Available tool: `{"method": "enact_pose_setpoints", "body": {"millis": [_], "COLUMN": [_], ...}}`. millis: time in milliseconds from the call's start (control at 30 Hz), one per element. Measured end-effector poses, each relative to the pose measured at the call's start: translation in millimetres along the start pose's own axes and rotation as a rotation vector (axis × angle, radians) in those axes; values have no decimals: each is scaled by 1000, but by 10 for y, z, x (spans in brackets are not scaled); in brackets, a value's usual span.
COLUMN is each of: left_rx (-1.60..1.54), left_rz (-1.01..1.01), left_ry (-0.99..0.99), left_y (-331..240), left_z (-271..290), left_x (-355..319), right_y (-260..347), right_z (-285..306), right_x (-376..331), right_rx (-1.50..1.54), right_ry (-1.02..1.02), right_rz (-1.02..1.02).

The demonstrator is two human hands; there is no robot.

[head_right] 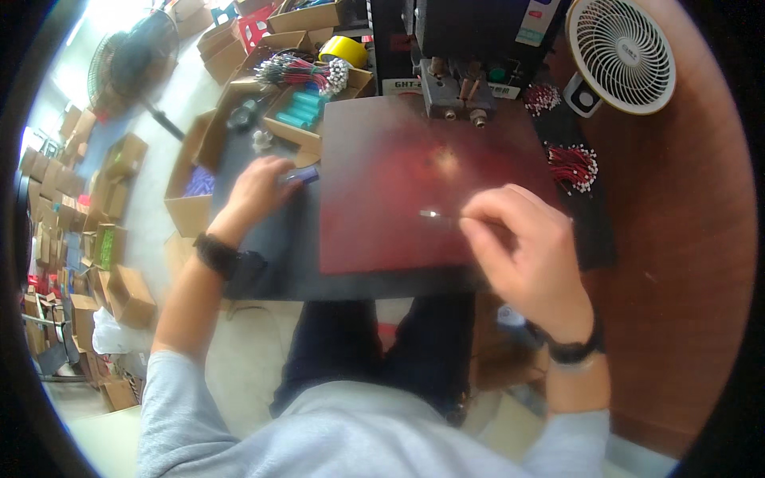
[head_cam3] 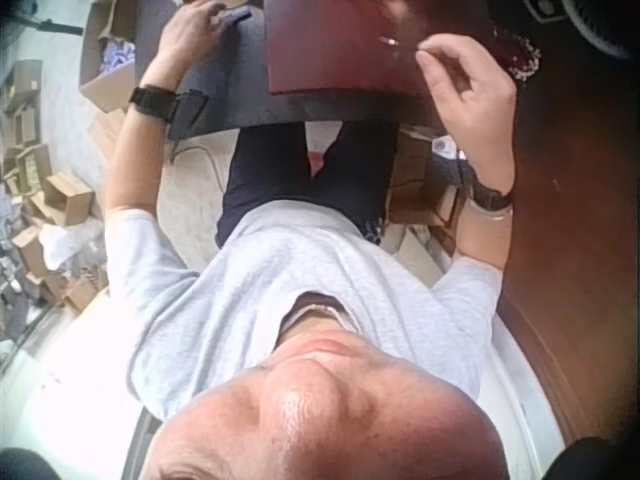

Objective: Spot welding wires onto rechargeable batteries using a workstation welding machine.

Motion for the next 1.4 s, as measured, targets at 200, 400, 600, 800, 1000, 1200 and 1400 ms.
{"method": "enact_pose_setpoints", "body": {"millis": [200,400,600,800,1000,1200,1400], "left_rx": [173,-746,-878,-939,-934,-849,-741], "left_rz": [-132,-76,-200,-105,-128,-128,-123], "left_ry": [23,-125,150,307,255,144,146], "left_y": [-48,-484,-1232,-1621,-1737,-1773,-1790], "left_z": [-100,515,644,467,315,327,323], "left_x": [24,-115,88,322,463,455,502], "right_y": [186,-181,-557,-777,-917,-1026,-1054], "right_z": [-132,-31,-76,-225,-252,-270,-233], "right_x": [207,187,362,421,453,458,482], "right_rx": [4,274,536,788,922,888,815], "right_ry": [48,196,176,216,114,56,44], "right_rz": [165,-214,-227,-358,-337,-374,-342]}}
Point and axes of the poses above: each hand's wrist, its own x-axis towards the middle knuckle, its own z-axis out of the back of the hand, y = z × x, the point moved 6 cm from there along x, towards the middle knuckle, and after that the axes turned 7 degrees about z, right-handed, at the moved point
